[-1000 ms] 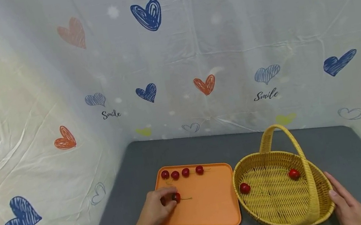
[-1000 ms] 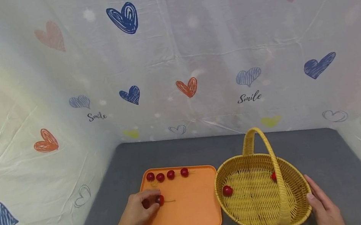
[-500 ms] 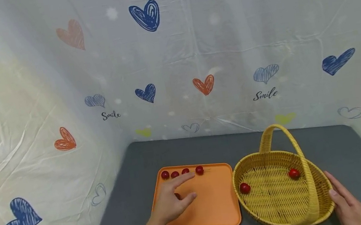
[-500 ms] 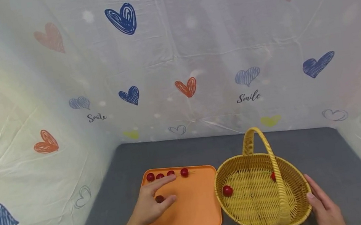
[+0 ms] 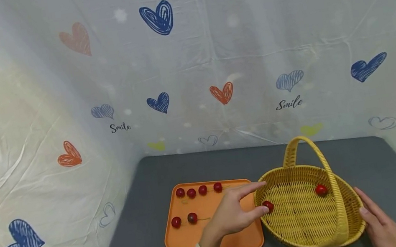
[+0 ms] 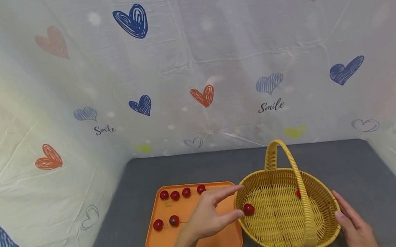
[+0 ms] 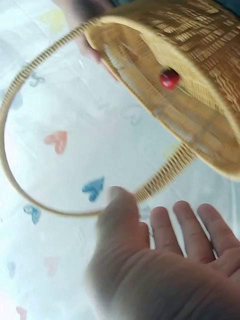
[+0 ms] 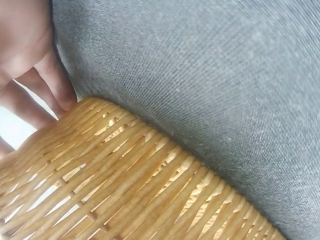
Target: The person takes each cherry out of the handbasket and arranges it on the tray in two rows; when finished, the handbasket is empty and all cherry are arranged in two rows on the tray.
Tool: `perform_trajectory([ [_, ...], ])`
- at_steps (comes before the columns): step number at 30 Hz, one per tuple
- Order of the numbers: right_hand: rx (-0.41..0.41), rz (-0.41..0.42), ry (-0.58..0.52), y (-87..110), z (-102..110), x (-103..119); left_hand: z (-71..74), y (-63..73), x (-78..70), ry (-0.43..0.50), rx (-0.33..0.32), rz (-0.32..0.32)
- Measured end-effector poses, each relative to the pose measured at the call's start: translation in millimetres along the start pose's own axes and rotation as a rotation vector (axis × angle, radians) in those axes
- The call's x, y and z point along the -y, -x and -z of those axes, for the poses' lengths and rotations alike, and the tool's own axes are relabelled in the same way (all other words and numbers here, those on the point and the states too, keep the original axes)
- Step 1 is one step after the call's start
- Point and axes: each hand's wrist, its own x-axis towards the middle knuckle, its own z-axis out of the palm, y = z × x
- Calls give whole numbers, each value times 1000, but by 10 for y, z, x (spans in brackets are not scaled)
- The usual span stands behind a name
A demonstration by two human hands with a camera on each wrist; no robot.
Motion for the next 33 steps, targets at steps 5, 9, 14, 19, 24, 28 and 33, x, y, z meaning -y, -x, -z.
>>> perform_trajectory([
  [5,-16,-80,29,-4,8,34,-207,-186,-56,-64,78,94],
  [9,-25,-82,25,-2,11,47,-377,-304,-117,-214,58,224],
  [14,-24,-47,-7,7,18,42,-569,-437,-167,-517,45,311],
  [19,-14,-33,-18,6,32,29,-737,-567,-199,-890,97,303],
  [24,9,-9,-29,6,19,6,-888,-676,-233,-956,212,419],
  [28,1,-25,-13,6,14,4,-981,-710,-225,-924,250,527],
  [33,-7,-82,24,-2,42,35,-1053,-730,-173,-874,291,494],
])
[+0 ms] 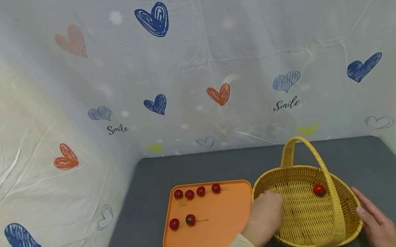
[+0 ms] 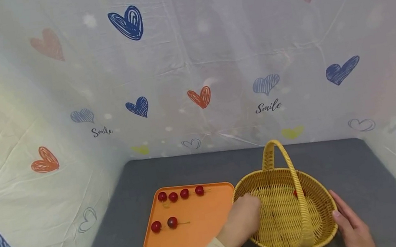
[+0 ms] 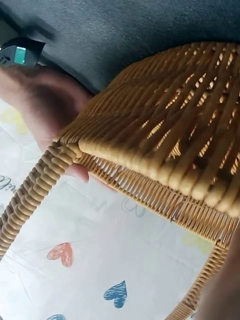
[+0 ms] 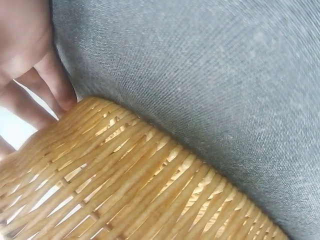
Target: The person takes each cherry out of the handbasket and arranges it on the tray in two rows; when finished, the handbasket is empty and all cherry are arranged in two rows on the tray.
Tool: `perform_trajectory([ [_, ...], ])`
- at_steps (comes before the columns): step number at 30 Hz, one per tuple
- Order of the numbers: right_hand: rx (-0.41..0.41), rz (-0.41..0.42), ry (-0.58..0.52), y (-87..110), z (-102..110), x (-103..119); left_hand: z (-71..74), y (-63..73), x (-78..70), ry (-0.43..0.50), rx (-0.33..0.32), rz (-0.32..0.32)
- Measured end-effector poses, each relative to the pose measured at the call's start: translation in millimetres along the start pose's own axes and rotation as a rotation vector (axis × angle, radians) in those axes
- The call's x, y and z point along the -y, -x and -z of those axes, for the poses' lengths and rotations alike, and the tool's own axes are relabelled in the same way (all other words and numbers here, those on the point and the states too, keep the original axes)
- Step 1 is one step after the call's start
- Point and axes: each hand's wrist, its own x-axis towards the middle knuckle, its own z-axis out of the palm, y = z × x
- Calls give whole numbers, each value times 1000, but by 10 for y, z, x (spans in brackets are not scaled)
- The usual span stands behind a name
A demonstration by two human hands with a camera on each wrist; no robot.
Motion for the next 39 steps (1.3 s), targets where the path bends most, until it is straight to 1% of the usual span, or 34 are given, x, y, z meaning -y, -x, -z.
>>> perform_trajectory([
  [1,-1,-6,2,-2,3,7,-14,-12,5,-1,-4,-57],
  [4,-3,-18,-2,-8,6,26,-57,-53,28,1,-25,-267],
  [6,0,-42,19,-9,7,36,-87,-82,46,12,-45,-396],
  [7,2,-53,25,-11,5,39,-103,-95,55,21,-54,-440],
  [9,7,-64,38,-16,-3,43,-127,-116,67,61,-51,-477],
  [10,10,-67,45,-17,-7,45,-141,-125,72,76,-56,-479],
  [11,15,-67,50,-16,-11,45,-151,-132,75,82,-59,-465],
  [17,7,-46,37,-8,-23,51,-181,-148,68,131,-84,-336],
  [21,-5,-40,22,-8,-25,52,-169,-169,61,196,-73,-305],
  [23,-9,-37,12,-8,-23,47,-170,-189,54,213,-84,-291],
  [26,-6,-38,12,-1,-23,44,-187,-218,51,214,-95,-271],
  [28,-7,-42,12,4,-28,48,-195,-231,46,216,-89,-265],
  [32,-17,-34,-6,16,-34,53,-200,-249,51,250,-52,-280],
  [34,-18,-23,-18,15,-32,46,-204,-259,54,267,-49,-285],
  [39,-19,-32,-2,13,-24,36,-198,-272,42,251,-31,-303],
])
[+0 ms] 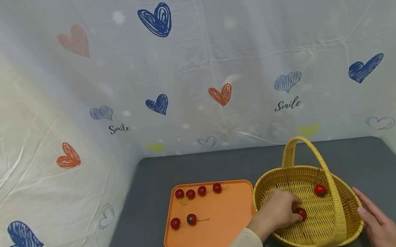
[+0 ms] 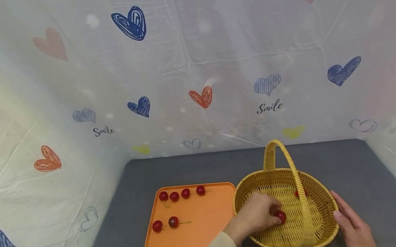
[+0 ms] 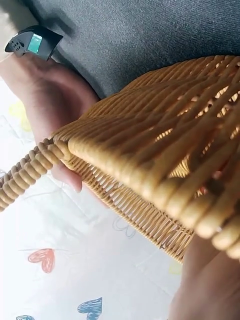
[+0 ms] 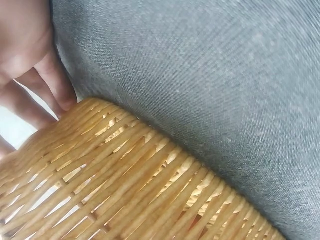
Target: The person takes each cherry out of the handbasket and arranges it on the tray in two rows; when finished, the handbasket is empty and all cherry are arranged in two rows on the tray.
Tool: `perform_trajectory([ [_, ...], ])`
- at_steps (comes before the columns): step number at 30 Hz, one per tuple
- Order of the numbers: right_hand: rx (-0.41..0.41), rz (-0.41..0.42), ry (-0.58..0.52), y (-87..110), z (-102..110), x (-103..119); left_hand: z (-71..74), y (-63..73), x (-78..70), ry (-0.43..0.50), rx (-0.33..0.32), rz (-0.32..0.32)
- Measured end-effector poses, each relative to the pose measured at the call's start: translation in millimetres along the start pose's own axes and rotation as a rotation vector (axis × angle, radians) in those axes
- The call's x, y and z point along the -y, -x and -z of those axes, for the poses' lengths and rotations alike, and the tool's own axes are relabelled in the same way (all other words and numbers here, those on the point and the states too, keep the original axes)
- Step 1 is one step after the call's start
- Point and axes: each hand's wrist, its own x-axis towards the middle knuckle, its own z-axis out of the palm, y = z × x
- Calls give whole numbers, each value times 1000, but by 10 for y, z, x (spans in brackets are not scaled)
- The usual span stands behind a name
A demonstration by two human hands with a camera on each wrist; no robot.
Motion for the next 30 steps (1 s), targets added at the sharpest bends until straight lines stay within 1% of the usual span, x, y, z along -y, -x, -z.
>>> perform_trajectory([
  [5,-9,-11,17,-4,21,5,0,-24,-26,7,40,-46],
  [7,-4,-14,15,-6,27,6,-5,-29,-29,12,40,-75],
  [9,3,-25,12,-9,28,8,-4,-26,-33,47,36,-88],
  [10,4,-31,13,-10,26,10,-2,-19,-37,95,38,-86],
  [12,0,-50,22,-11,20,17,8,-1,-47,237,32,-82],
  [14,-8,-71,40,-12,14,28,29,36,-62,416,24,-58],
  [16,-25,-82,46,-11,4,34,56,85,-71,572,1,-54],
  [17,-32,-89,49,-10,-1,36,71,113,-70,615,-19,-60],
  [23,-42,-56,21,-14,-10,26,188,304,2,714,-151,-138],
  [25,-36,-52,18,-15,-4,17,217,372,46,793,-174,-165],
  [27,-34,-61,17,-14,2,8,238,452,100,846,-205,-188],
  [29,-25,-65,14,-11,5,-4,250,544,174,865,-243,-219],
  [30,-24,-67,14,-8,3,-9,252,596,220,850,-269,-238],
])
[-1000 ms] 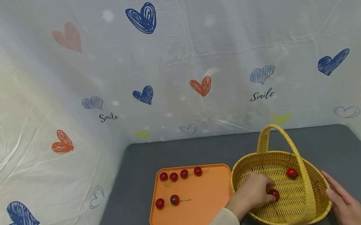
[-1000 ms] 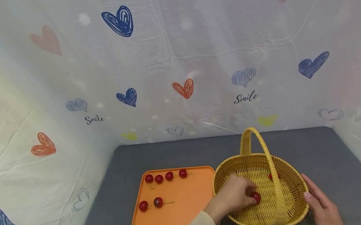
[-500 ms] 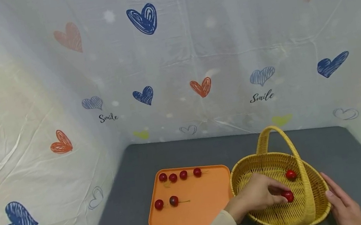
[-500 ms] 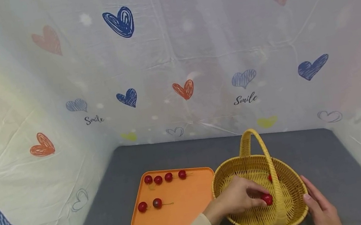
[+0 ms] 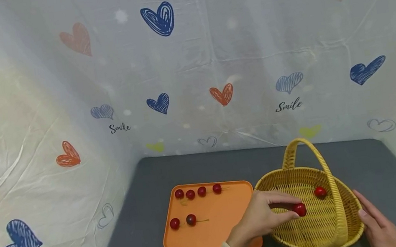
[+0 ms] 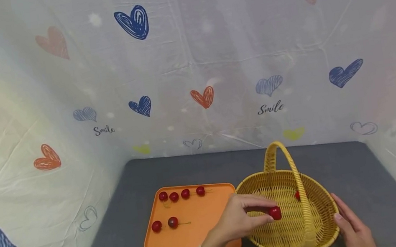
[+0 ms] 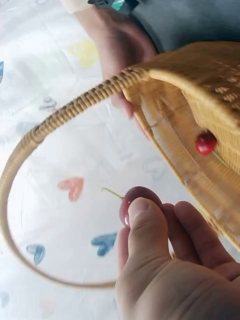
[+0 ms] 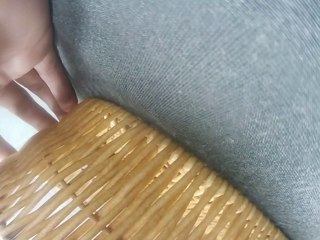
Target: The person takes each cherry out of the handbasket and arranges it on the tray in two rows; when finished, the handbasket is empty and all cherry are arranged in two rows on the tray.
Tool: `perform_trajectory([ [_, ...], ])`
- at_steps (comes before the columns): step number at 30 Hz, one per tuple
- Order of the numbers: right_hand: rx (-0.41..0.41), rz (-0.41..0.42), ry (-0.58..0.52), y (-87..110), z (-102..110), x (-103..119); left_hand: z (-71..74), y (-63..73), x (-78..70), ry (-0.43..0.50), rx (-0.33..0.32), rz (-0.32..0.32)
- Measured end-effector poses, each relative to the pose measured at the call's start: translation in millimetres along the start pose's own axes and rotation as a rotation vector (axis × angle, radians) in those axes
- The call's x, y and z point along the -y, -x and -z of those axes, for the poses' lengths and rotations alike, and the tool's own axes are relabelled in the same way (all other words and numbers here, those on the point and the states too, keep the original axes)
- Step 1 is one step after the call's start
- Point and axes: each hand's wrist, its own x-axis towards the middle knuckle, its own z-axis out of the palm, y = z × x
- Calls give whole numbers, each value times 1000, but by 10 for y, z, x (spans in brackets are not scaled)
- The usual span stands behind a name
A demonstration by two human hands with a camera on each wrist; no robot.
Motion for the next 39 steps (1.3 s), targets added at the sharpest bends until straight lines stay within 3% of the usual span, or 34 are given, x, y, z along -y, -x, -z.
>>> perform_trajectory([
  [3,5,0,3,0,-3,-12,163,194,48,-92,-55,-81],
  [7,-6,-2,5,-3,-4,-10,419,506,140,-182,-136,-114],
  [13,-37,20,-15,4,-20,20,815,917,254,-267,-246,9],
  [18,-16,21,-20,9,-29,30,1115,1137,344,-429,-292,115],
  [22,-10,34,-35,6,-29,10,1263,1235,377,-569,-302,192],
  [29,-7,51,-22,3,-17,-2,1380,1279,396,-733,-235,204],
  [39,-8,99,-44,11,-27,-16,1416,1301,492,-827,-163,259],
])
